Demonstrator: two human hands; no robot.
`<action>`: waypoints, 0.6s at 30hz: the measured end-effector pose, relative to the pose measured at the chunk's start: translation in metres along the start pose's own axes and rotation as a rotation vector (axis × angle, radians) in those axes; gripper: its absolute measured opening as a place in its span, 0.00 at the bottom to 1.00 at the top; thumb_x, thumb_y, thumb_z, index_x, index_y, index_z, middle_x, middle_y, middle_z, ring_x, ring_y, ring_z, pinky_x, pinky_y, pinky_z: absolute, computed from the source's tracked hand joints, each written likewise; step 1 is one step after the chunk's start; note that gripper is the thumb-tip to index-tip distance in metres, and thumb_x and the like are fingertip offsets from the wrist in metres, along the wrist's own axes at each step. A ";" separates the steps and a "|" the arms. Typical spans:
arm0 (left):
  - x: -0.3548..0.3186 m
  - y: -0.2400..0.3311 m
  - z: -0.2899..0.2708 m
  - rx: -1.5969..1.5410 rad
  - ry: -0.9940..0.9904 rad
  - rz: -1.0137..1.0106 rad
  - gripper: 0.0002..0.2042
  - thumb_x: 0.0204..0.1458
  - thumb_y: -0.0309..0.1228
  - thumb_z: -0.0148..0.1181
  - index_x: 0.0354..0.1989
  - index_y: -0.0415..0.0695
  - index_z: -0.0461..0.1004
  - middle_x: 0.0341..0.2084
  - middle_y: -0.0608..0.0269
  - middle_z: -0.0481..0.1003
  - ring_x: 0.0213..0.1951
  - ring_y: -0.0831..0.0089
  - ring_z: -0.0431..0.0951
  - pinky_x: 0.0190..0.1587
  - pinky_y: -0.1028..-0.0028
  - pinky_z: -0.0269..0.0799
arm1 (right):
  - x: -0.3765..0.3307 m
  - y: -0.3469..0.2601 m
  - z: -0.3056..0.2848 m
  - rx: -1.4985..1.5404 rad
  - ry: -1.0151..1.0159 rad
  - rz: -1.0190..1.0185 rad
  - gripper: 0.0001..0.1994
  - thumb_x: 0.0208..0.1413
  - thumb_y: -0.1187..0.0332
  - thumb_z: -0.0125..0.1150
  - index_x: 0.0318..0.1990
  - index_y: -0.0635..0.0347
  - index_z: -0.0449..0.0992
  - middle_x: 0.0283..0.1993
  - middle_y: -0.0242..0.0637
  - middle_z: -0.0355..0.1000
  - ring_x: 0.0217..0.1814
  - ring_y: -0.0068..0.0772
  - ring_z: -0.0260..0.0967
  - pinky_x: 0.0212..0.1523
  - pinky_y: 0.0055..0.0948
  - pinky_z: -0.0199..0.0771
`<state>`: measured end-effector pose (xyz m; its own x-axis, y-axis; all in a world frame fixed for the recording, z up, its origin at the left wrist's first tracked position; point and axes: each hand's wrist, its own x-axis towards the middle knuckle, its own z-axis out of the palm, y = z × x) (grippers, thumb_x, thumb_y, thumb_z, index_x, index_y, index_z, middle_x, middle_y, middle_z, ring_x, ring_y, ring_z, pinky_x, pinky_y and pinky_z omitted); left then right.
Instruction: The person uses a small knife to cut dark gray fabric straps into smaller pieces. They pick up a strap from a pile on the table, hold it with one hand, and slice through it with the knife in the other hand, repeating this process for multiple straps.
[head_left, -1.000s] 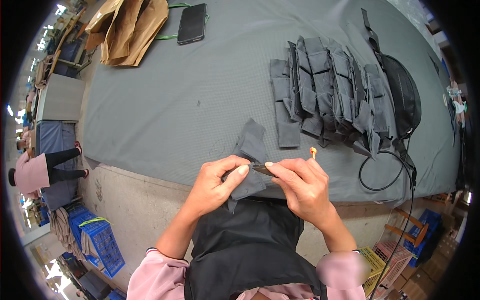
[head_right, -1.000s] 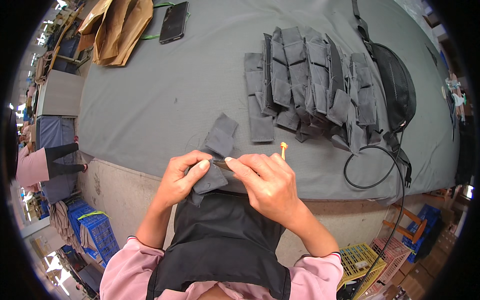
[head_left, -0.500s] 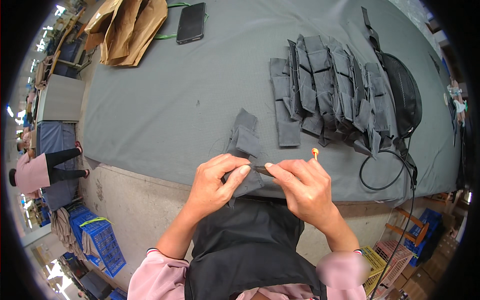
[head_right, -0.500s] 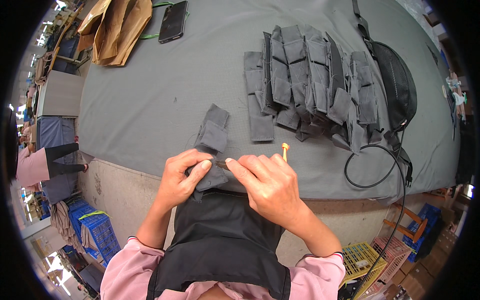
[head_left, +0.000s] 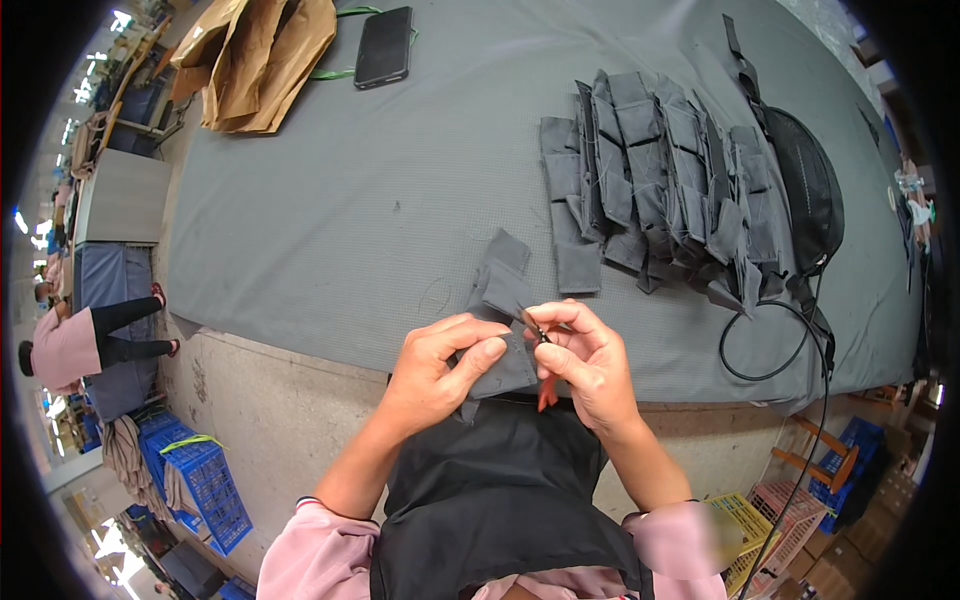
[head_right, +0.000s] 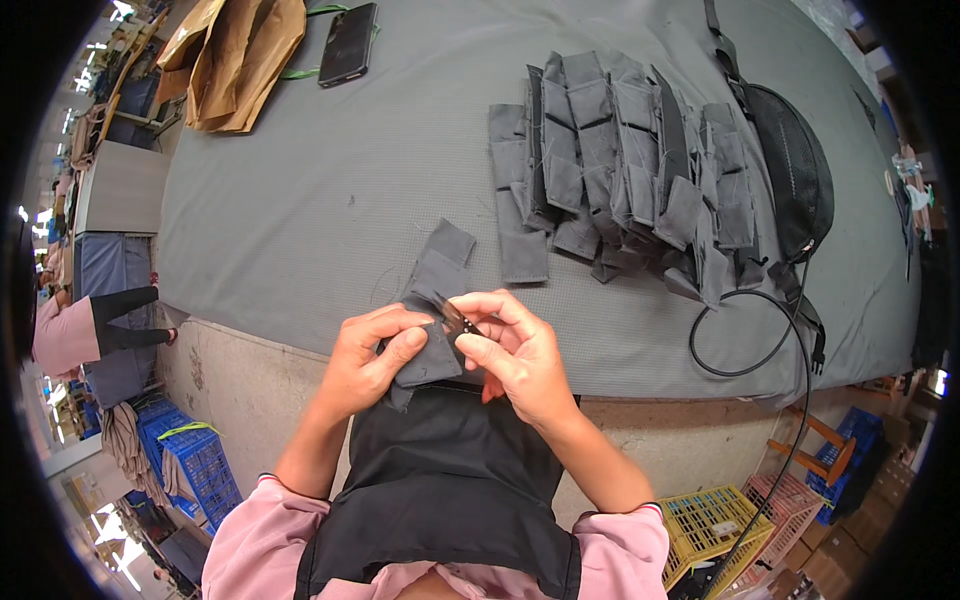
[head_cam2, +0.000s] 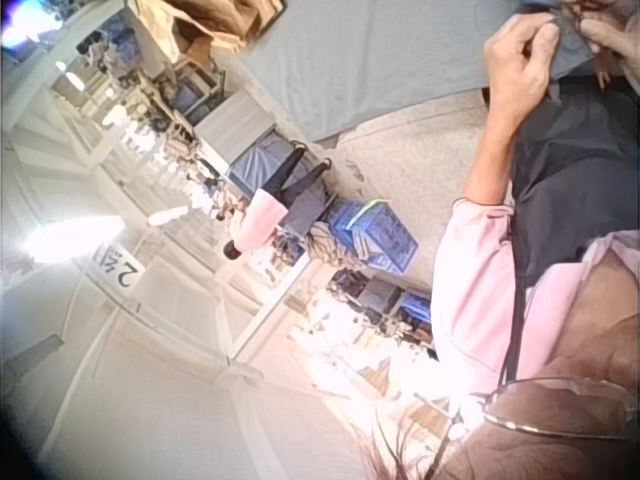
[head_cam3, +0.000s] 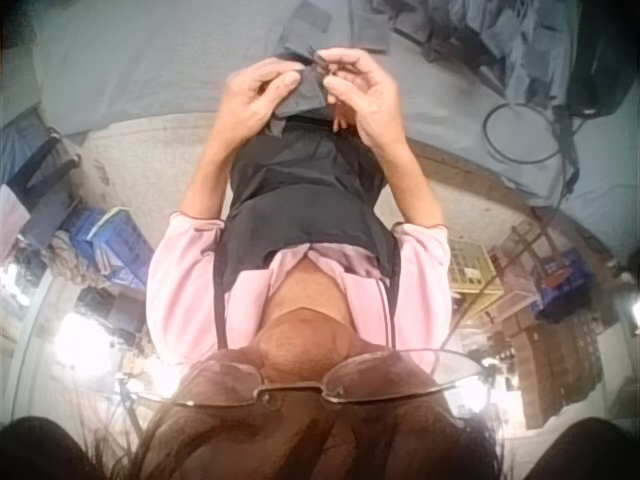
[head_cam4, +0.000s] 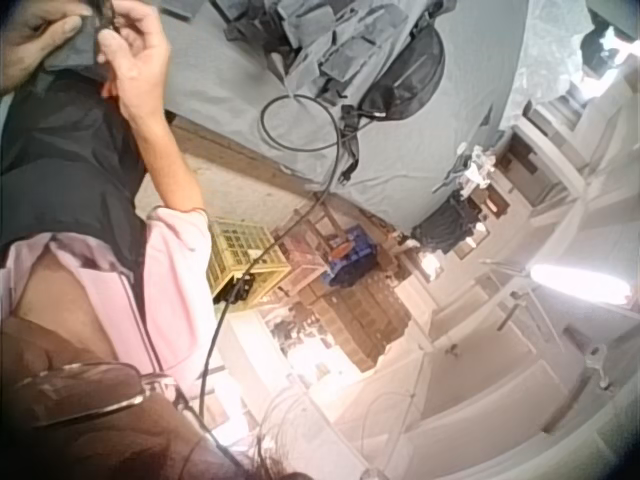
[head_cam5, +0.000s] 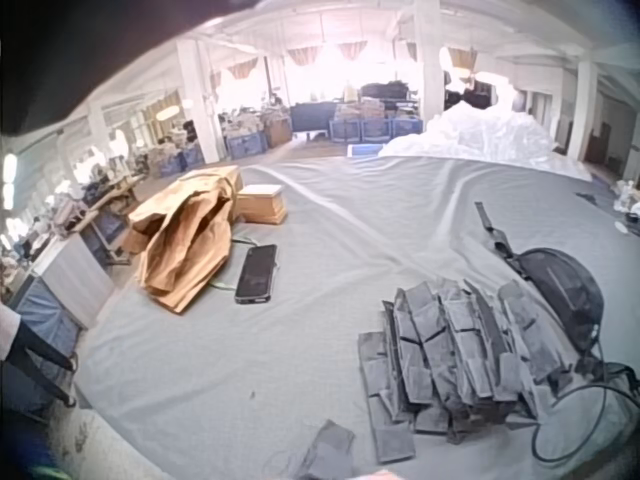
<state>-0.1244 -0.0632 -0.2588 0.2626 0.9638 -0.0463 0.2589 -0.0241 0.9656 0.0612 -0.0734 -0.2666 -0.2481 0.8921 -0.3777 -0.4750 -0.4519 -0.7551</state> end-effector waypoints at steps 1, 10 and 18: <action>0.000 -0.001 0.000 0.002 0.014 0.001 0.08 0.53 0.29 0.58 0.36 0.36 0.77 0.20 0.62 0.72 0.23 0.75 0.68 0.26 0.75 0.63 | -0.002 0.002 -0.001 -0.164 0.012 -0.117 0.12 0.48 0.79 0.61 0.43 0.63 0.75 0.37 0.30 0.68 0.31 0.15 0.65 0.29 0.17 0.66; 0.002 0.004 -0.002 0.118 0.052 -0.010 0.08 0.52 0.29 0.59 0.36 0.38 0.77 0.17 0.62 0.69 0.21 0.74 0.66 0.25 0.74 0.61 | -0.010 -0.017 -0.005 -1.326 0.057 -0.787 0.19 0.37 0.75 0.67 0.42 0.56 0.77 0.32 0.33 0.70 0.27 0.33 0.66 0.27 0.29 0.62; 0.003 0.004 -0.003 0.202 0.057 0.004 0.08 0.51 0.30 0.60 0.35 0.39 0.78 0.16 0.62 0.68 0.21 0.72 0.67 0.25 0.73 0.61 | -0.009 -0.028 -0.001 -1.434 -0.026 -0.872 0.17 0.40 0.77 0.64 0.42 0.60 0.76 0.31 0.32 0.70 0.28 0.30 0.67 0.28 0.29 0.61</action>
<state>-0.1253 -0.0596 -0.2544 0.2126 0.9769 -0.0225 0.4403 -0.0752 0.8947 0.0779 -0.0685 -0.2429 -0.3634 0.8479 0.3860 0.6291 0.5289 -0.5696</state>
